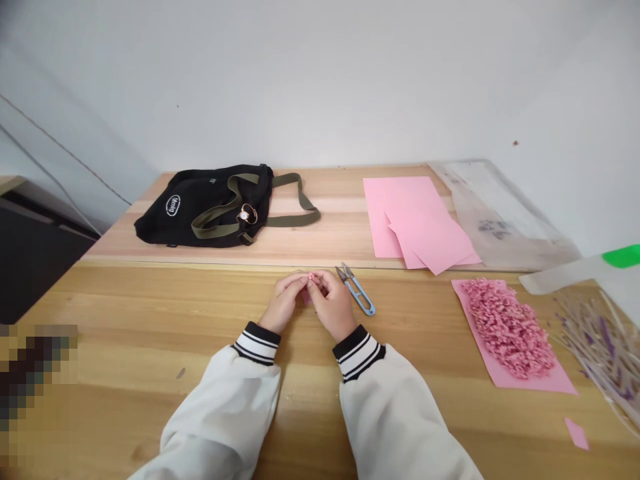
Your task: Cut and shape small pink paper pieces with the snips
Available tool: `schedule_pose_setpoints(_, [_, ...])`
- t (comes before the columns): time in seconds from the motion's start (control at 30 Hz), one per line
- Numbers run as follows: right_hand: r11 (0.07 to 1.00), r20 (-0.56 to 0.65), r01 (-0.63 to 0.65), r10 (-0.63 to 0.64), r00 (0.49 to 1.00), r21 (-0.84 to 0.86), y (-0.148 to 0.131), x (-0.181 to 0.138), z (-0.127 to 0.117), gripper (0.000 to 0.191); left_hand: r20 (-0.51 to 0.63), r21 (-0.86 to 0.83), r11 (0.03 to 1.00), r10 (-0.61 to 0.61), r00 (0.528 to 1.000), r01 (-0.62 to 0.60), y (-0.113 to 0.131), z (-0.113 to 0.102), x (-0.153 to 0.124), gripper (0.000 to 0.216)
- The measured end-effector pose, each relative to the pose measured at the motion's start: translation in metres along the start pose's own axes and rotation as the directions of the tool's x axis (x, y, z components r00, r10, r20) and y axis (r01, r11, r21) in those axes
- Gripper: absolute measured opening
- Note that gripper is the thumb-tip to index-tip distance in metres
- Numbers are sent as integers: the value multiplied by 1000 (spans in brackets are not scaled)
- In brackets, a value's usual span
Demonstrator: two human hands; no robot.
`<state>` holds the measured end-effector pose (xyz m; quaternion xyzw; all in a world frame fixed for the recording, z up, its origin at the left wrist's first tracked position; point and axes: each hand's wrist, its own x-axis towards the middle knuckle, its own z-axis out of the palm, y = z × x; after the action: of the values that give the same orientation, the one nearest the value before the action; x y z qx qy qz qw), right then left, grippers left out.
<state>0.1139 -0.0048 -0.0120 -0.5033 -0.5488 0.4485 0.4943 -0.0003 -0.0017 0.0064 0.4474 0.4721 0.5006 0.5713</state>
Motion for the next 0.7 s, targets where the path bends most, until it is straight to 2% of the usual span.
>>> schedule_pose_setpoints(0.37, [997, -12, -31, 32, 999, 71, -2, -1, 1, 21, 6, 12, 1000, -7, 1000, 7, 0, -3, 0, 31])
schedule_pose_setpoints(0.7, [995, -24, -64, 66, 998, 71, -4, -1, 0, 20, 6, 8, 1000, 15, 1000, -15, -3, -6, 1, 32])
